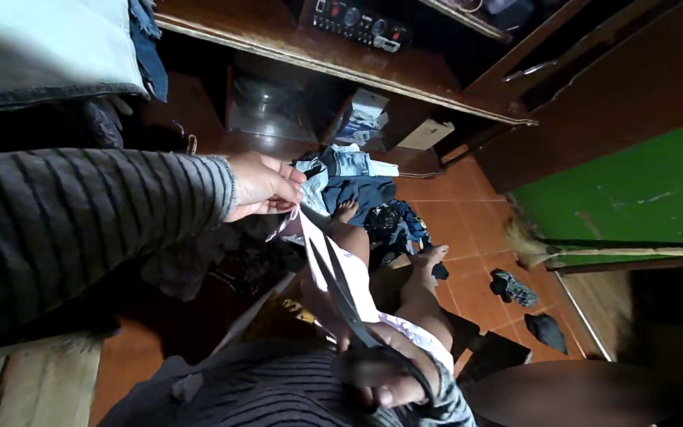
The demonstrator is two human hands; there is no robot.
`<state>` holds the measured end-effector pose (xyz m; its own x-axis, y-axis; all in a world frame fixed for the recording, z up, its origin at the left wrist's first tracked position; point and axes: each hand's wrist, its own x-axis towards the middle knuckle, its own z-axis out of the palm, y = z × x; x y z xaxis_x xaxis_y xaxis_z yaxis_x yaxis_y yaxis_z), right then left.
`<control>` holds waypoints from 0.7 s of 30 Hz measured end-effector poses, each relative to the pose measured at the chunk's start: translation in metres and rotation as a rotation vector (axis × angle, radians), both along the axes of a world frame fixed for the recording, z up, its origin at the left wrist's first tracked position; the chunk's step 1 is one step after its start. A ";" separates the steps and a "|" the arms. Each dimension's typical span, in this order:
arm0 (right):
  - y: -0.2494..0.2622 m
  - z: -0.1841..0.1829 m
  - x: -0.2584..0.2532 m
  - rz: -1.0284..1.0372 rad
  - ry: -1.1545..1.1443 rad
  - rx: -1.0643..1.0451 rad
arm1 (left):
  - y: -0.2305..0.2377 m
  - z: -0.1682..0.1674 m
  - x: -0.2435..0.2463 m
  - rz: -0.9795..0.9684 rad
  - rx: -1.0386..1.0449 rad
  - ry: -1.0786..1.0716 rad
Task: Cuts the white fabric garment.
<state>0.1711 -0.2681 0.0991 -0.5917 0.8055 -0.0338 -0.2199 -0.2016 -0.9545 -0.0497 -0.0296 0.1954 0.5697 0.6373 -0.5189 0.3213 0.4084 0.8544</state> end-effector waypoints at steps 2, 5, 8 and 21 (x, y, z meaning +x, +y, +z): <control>0.001 0.009 0.009 -0.024 0.019 0.000 | 0.002 -0.003 -0.001 0.022 0.002 -0.037; 0.012 0.023 -0.005 -0.440 -0.161 0.137 | -0.007 -0.003 0.000 0.004 -0.026 -0.109; 0.046 0.025 -0.027 -0.782 -0.285 0.333 | -0.030 0.004 0.003 -0.115 -0.046 -0.185; 0.105 0.017 -0.062 -0.952 -0.280 0.425 | -0.037 -0.001 0.004 -0.104 0.037 -0.099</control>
